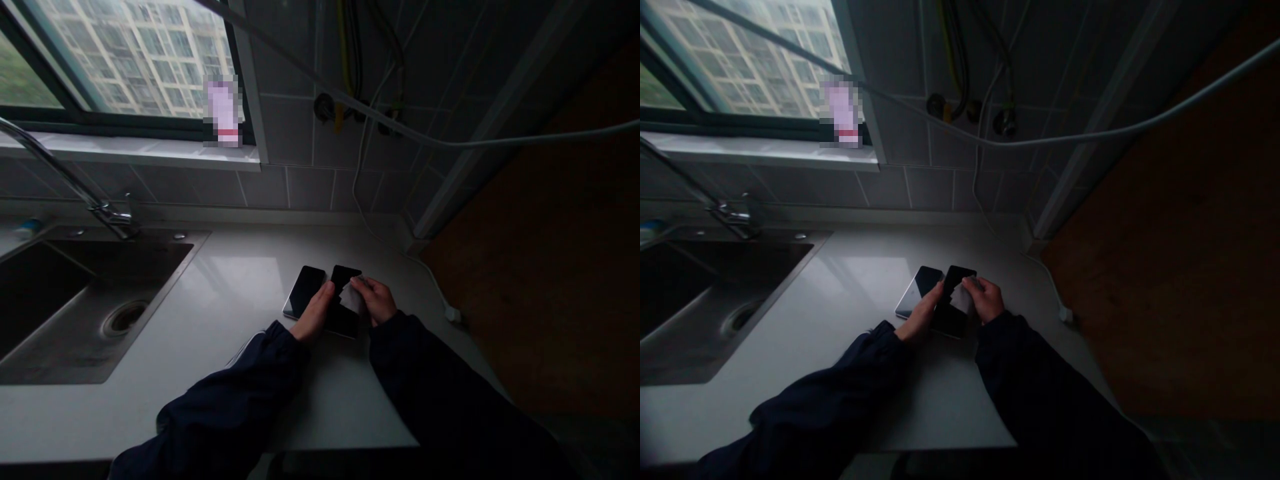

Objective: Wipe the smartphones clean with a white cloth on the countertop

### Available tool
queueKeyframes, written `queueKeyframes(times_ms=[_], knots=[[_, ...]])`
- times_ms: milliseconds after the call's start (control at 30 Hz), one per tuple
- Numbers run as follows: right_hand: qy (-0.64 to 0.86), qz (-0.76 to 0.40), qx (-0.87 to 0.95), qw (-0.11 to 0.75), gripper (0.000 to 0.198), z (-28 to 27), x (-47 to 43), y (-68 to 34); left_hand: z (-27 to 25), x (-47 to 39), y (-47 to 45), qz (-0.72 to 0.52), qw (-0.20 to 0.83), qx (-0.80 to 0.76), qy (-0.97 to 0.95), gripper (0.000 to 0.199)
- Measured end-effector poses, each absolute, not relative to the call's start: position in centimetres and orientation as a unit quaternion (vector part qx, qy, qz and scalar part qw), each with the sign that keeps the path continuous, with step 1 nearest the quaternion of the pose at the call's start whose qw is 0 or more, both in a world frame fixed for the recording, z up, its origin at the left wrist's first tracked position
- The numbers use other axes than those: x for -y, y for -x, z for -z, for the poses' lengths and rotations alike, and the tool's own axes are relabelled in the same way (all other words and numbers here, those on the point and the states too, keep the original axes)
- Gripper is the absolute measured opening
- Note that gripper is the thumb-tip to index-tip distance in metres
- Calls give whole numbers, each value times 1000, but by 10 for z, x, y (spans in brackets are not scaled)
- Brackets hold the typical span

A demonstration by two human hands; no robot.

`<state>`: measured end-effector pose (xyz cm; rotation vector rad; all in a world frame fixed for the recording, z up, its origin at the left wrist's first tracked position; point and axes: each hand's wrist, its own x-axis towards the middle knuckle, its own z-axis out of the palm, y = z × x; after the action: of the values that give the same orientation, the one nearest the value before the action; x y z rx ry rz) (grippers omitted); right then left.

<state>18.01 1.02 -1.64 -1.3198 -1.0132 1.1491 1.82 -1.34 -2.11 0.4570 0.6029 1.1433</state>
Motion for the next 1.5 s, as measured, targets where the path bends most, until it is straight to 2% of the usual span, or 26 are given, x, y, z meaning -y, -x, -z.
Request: queueKeyframes(times_ms=[133, 267, 333, 667, 933, 1233, 1500], knots=[[565, -455, 438, 531, 46, 21, -16, -187, 21, 17, -20, -527, 738, -325, -267, 63], [580, -417, 456, 531, 50, 26, -25, -196, 16, 22, -23, -490, 740, -361, -287, 97], [586, -403, 465, 528, 52, 27, -28, -200, 15, 22, -23, -485, 733, -377, -291, 105], [594, -370, 512, 498, 53, 20, -29, -201, 22, 19, -24, -524, 794, -232, -204, 99], [606, -331, 555, 465, 46, 21, -29, -203, 29, 18, -18, -525, 793, -218, -218, 91], [619, -290, 593, 426, 38, 20, -28, -206, 27, 19, -19, -534, 787, -218, -220, 99], [590, -358, 573, 442, 51, 25, -30, -206, 9, 19, -17, -537, 788, -258, -151, 83]])
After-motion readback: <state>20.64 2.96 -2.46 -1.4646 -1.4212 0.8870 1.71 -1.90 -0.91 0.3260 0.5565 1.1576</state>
